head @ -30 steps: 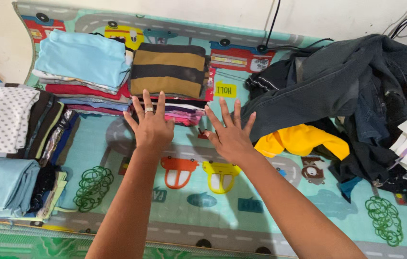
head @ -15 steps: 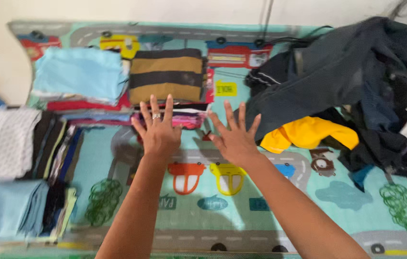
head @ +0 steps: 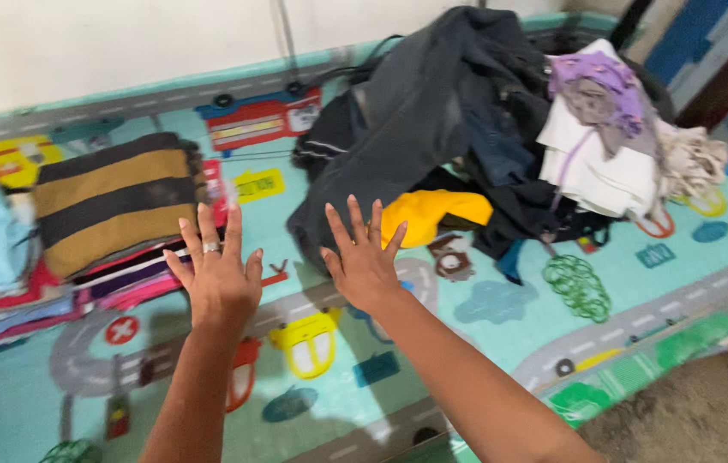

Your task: The person picks up several garments from a pile, smooths them flat on a table, and folds them into small rectangular shapes before placing them onto a stack of folded items.

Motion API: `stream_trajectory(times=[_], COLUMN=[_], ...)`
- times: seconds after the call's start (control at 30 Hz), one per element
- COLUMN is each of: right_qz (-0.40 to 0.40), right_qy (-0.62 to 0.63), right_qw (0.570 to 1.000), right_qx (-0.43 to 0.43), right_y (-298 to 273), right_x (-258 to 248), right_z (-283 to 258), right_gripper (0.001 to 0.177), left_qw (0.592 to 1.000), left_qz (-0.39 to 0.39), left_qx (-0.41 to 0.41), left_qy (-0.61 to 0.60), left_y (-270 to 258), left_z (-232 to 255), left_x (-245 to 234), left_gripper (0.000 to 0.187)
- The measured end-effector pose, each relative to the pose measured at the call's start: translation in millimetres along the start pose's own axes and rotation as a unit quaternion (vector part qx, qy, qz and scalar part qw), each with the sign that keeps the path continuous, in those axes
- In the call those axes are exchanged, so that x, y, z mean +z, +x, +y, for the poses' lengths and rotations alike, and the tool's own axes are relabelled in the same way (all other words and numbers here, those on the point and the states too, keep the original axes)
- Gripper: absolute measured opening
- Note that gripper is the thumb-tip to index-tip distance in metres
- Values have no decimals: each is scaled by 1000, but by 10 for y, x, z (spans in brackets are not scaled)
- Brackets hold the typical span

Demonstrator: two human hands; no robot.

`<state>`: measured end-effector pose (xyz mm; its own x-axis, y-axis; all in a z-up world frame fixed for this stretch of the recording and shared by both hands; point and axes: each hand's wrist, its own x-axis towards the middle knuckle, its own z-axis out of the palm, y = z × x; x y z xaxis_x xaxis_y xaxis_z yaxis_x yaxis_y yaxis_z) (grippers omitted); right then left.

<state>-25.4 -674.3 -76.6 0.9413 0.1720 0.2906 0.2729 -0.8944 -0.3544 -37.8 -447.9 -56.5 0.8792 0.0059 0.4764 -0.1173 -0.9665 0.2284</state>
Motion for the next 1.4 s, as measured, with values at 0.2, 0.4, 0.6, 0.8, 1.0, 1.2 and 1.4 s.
stream_trajectory(times=[0.2, 0.4, 0.6, 0.8, 1.0, 1.2, 1.4], right_qz=[-1, 17, 17, 145, 162, 247, 359], right_qy=[-7, -43, -21, -20, 106, 289, 182], right_qw=[999, 996, 980, 954, 888, 855, 909], right_qx=[35, 77, 198, 263, 418, 354, 111], right_y=[-121, -164, -30, 148, 401, 488, 511], right_x=[-289, -640, -1101, -1249, -1212, -902, -939], right_z=[753, 1660, 2509, 3340, 4206, 4828, 4352], right_gripper=[70, 67, 58, 53, 46, 76, 13], left_qw=[999, 996, 991, 991, 986, 978, 977], left_qz=[-46, -63, -110, -100, -153, -195, -196], left_qx=[18, 67, 79, 88, 62, 72, 79], left_qy=[-14, 9, -10, 0, 21, 26, 8], left_y=[73, 143, 345, 379, 449, 493, 515], left_z=[806, 1705, 2451, 2905, 3186, 3365, 3411], left_x=[286, 618, 921, 1191, 1330, 1372, 1456], left_gripper=[78, 75, 77, 73, 72, 66, 62])
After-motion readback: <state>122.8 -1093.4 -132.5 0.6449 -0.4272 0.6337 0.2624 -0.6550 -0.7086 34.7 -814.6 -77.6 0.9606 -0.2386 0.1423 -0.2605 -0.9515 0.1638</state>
